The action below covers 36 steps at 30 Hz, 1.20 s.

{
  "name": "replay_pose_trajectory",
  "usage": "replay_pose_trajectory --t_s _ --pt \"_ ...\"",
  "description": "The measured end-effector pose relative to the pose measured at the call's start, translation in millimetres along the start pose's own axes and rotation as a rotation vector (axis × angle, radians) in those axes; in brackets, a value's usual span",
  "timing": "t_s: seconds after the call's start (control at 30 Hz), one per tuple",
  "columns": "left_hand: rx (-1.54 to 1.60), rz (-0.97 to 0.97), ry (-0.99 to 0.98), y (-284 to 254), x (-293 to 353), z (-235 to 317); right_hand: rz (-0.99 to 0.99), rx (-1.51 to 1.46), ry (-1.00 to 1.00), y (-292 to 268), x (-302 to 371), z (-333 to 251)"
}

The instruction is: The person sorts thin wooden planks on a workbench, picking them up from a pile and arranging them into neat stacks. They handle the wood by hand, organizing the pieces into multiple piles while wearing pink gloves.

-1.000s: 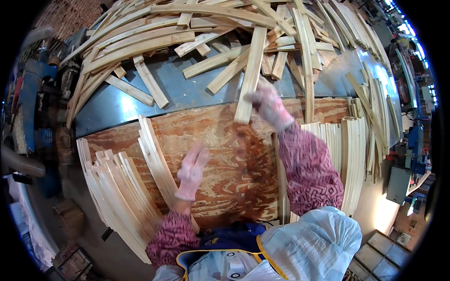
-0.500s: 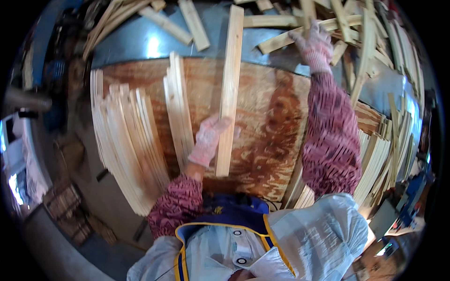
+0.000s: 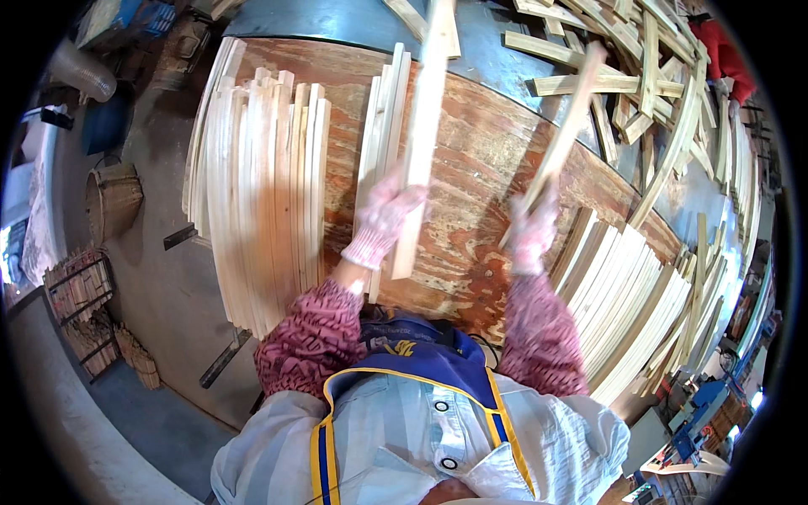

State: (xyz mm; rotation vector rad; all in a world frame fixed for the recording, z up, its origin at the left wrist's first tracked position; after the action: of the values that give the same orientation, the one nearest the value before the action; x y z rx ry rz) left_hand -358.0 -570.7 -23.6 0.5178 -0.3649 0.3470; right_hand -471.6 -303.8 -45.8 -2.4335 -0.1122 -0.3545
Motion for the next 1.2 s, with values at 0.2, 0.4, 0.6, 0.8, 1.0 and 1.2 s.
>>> replay_pose_trajectory --t_s 0.2,0.4,0.6,0.8,1.0,1.2 --pt "-1.235 0.294 0.348 -129 104 -9 -0.092 0.633 0.115 36 87 48" --pt "-1.755 0.450 0.246 -165 148 -61 -0.511 -0.804 0.159 40 90 37" --pt "-1.726 0.565 0.230 -145 144 -35 -0.544 -1.165 0.291 57 130 18" --pt "-1.111 -0.203 0.191 5 61 -44 -0.694 -1.197 0.317 79 164 -27" --pt "-1.167 0.044 0.470 26 46 -38 -0.468 -0.288 -0.131 39 19 41" --pt "-1.664 0.356 0.318 -36 95 -52 0.013 -0.609 0.119 -41 -212 -4"
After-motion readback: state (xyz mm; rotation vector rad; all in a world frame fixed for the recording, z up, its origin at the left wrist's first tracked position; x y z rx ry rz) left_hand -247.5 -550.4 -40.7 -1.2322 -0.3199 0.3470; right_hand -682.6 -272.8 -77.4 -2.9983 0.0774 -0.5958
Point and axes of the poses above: each hand's wrist, its own x-axis away from the middle knuckle, its own y-axis out of the palm, z = x × y, the point moved 9 cm from there along -x, towards the middle knuckle, and after that the axes turned 4 degrees about -z, right-handed, at the moved point
